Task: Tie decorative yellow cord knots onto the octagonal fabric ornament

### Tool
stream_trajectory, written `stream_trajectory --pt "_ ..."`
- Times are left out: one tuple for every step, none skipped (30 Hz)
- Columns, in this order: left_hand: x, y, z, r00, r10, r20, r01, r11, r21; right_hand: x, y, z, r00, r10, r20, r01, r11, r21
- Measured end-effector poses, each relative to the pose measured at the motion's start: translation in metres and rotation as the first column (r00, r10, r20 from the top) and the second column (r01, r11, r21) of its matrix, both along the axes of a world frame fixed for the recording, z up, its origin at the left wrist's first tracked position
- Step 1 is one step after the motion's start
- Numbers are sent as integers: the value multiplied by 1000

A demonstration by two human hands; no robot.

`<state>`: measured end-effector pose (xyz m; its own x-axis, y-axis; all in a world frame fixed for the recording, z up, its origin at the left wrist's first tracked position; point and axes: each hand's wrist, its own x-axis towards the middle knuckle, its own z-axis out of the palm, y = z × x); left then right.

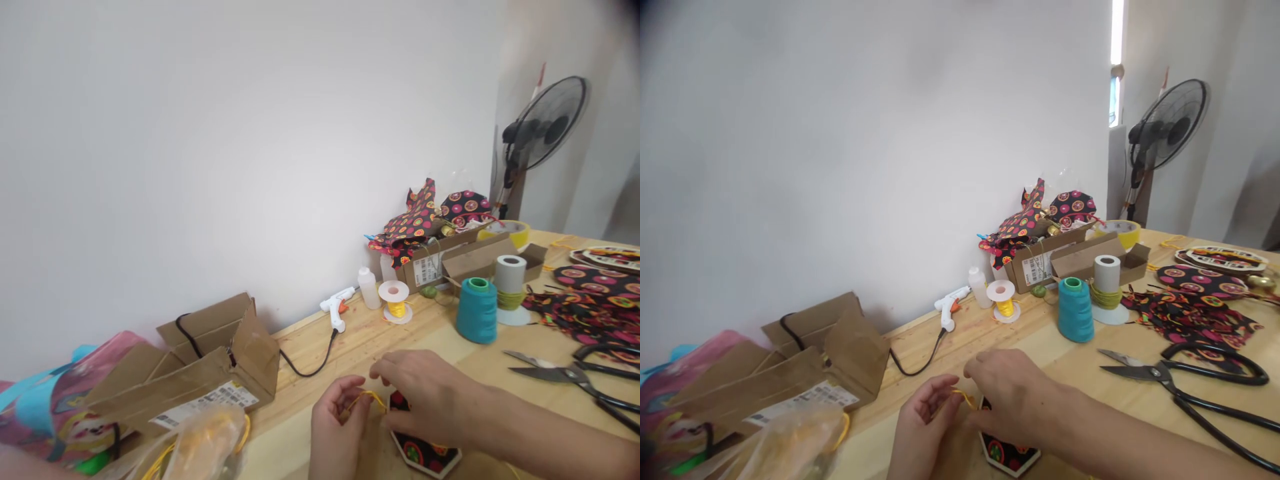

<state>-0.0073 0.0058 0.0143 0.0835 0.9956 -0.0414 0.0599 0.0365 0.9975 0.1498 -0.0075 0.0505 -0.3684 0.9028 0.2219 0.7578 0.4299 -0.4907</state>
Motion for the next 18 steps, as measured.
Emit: stream_trajectory --pt "0 0 0 1000 2 -4 -2 1000 -2 -3 3 -7 999 -14 44 14 1000 2" --pt "0 1 -1 1000 1 -7 -1 1000 -11 -3 5 -12 997 -20 75 20 1000 1" --pt "0 1 -1 1000 -2 -11 2 1000 -23 -1 7 -15 996 -17 86 17 1000 -6" --pt "0 1 -2 1000 -6 -16 6 999 -36 2 9 -17 997 -1 82 3 1000 -21" --pt "0 2 -2 1000 -11 -24 10 999 -49 5 10 -17 998 24 59 -21 999 -46" --pt "0 2 -2 999 -20 -33 18 998 -59 9 11 -17 999 49 19 -48 996 -78" --pt "0 1 -2 999 -31 -42 28 997 -66 12 11 -17 997 67 -31 -70 991 -117" --pt "0 1 -2 998 -41 -47 38 997 -70 14 10 -17 993 77 -87 -90 983 -159" --pt "0 1 -2 998 -49 -48 45 996 -74 16 10 -17 986 80 -147 -109 973 -203" --pt "0 1 -2 997 -60 -43 57 995 -78 16 9 -18 975 75 -211 -128 959 -254" --pt "-1 1 -2 997 -71 -35 68 994 -83 16 9 -19 958 60 -280 -151 937 -315" --pt "-1 1 -3 996 -79 -28 76 993 -90 16 9 -21 935 35 -354 -178 908 -380" --pt "-1 2 -4 996 -85 -19 83 992 -100 15 10 -23 903 0 -429 -207 875 -437" --pt "-2 2 -5 996 -89 -14 87 990 -110 14 11 -25 863 -43 -504 -239 844 -481" --pt "-3 3 -7 996 -92 -10 90 988 -124 13 13 -27 813 -92 -575 -268 818 -509" --pt "-3 4 -9 995 -97 -8 95 986 -139 13 15 -28 756 -143 -639 -296 796 -528" --pt "-4 4 -11 995 -101 -8 98 983 -153 12 17 -29 696 -192 -692 -326 774 -542" --pt "-4 5 -12 994 -104 -13 101 982 -162 12 18 -30 636 -240 -734 -360 749 -556"
